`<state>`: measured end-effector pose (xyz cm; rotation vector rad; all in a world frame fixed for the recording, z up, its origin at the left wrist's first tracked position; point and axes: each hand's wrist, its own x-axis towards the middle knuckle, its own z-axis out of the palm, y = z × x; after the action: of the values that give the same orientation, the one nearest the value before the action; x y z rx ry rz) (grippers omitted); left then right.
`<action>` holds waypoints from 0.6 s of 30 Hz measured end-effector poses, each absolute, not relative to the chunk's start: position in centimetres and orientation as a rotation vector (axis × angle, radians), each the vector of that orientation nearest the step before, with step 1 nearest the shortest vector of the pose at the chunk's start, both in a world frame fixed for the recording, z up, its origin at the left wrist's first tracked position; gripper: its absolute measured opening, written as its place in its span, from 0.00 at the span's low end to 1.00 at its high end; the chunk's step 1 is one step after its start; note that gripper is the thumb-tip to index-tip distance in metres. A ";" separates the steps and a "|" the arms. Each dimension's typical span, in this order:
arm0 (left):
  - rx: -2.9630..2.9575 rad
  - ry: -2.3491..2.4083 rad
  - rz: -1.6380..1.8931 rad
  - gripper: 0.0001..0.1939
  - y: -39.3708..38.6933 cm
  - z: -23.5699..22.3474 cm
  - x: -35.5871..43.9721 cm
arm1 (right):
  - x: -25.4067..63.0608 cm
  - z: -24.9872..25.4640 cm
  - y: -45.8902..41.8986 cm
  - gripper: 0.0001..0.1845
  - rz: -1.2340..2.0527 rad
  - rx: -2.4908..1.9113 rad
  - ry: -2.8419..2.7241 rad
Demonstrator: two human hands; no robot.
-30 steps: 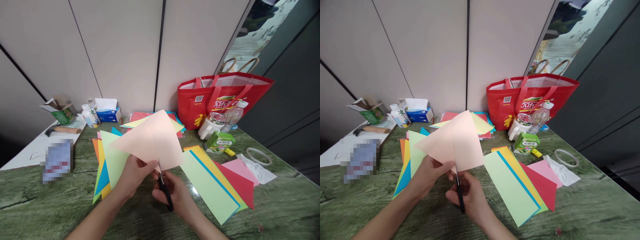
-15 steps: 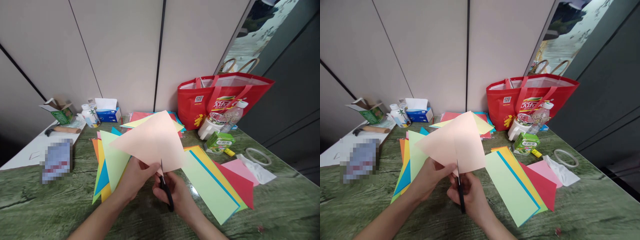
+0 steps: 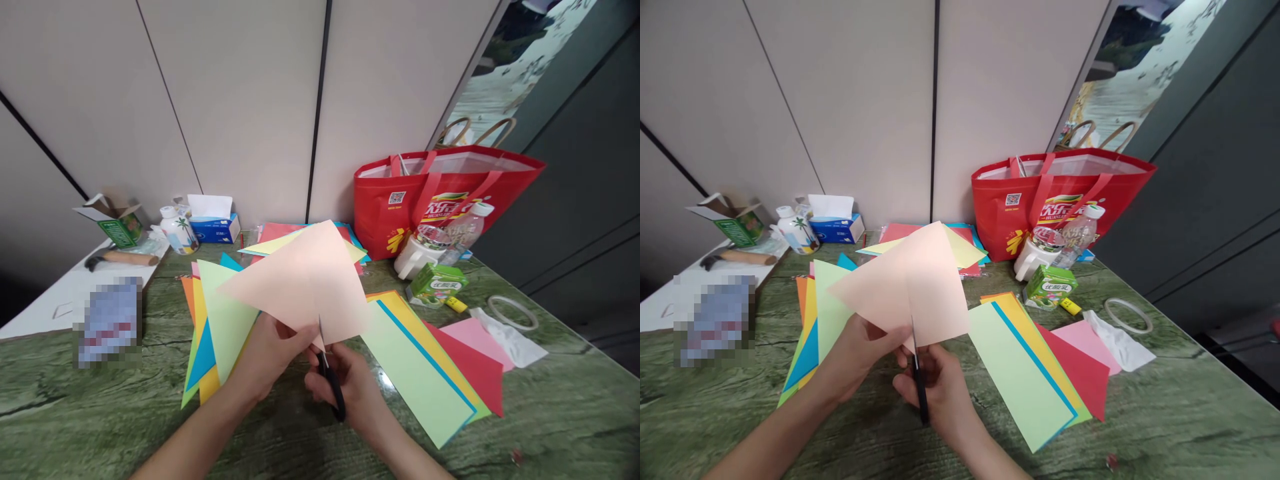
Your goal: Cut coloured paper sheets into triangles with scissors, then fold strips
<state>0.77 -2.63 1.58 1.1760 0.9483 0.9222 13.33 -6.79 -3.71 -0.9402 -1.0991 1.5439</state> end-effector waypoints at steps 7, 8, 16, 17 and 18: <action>1.171 0.952 0.911 0.04 -2.7 1.8 0.8 | 13.4 -3.3 -6.9 0.18 1.528 -0.982 -1.096; 1.172 0.956 0.908 0.04 -2.7 1.8 0.8 | 13.4 -3.2 -6.9 0.18 1.523 -0.988 -1.092; 1.050 0.832 0.967 0.15 -2.3 1.9 0.4 | 13.2 -3.7 -6.9 0.19 1.492 -1.061 -1.027; 1.028 0.797 0.986 0.14 -2.3 1.9 0.4 | 13.3 -3.8 -6.9 0.19 1.496 -1.066 -1.020; 1.005 0.776 1.009 0.13 -2.2 1.9 0.4 | 13.3 -3.8 -6.9 0.20 1.503 -1.072 -1.018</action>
<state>0.37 -2.24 1.89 1.0049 0.7759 1.0088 13.29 -6.87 -3.84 -1.0716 -1.0185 1.5033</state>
